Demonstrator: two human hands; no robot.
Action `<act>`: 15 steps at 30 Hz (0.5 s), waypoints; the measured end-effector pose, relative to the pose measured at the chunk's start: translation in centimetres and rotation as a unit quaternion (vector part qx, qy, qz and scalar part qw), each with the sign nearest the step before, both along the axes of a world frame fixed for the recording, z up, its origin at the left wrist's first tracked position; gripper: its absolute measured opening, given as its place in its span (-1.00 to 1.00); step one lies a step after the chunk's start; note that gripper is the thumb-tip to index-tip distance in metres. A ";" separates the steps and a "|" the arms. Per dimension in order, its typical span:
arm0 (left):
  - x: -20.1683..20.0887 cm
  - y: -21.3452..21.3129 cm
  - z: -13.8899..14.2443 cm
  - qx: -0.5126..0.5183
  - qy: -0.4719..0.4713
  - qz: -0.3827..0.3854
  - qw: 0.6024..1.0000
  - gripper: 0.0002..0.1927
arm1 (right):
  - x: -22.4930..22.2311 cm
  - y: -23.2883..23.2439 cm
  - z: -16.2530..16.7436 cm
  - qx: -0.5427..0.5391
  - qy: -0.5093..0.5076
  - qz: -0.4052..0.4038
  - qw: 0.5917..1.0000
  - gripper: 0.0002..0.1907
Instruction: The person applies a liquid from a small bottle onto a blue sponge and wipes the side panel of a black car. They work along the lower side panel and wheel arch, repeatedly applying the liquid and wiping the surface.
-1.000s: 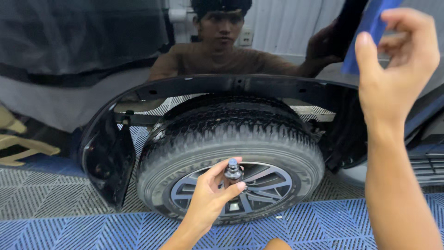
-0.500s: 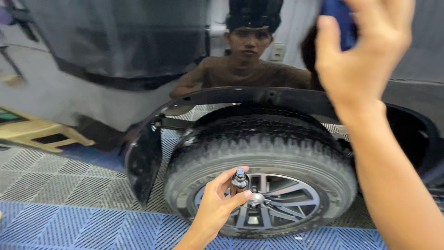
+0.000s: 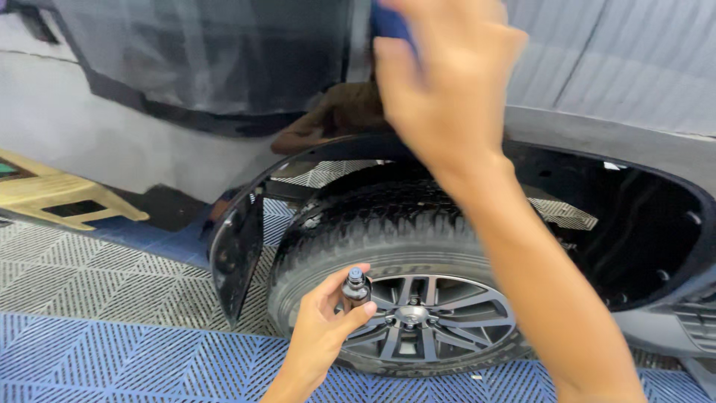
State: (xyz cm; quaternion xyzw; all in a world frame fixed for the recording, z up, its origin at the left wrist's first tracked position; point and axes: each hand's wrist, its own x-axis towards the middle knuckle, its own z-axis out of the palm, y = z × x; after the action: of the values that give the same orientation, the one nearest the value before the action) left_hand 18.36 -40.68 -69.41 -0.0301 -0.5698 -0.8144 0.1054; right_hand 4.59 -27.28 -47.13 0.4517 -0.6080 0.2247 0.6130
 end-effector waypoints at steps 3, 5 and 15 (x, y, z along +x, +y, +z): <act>-0.6 0.5 0.0 -0.009 -0.010 -0.004 1.000 -0.44 | -2.1 9.9 -3.2 -0.081 -0.024 -0.105 0.991 -0.66; -0.9 1.0 -0.1 -0.003 -0.024 -0.017 1.000 -0.44 | -4.0 16.7 -5.4 -0.169 -0.079 -0.152 0.971 -0.66; 2.6 2.5 1.1 0.047 0.001 -0.161 0.986 -0.59 | -0.9 5.4 -5.5 -0.101 -0.028 -0.084 0.991 -0.74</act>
State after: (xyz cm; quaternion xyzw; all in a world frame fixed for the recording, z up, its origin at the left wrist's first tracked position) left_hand 20.96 -38.16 -68.26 -0.1170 -0.5187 -0.8465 -0.0254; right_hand 3.67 -21.89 -52.62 0.3284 -0.6349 0.2448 0.6551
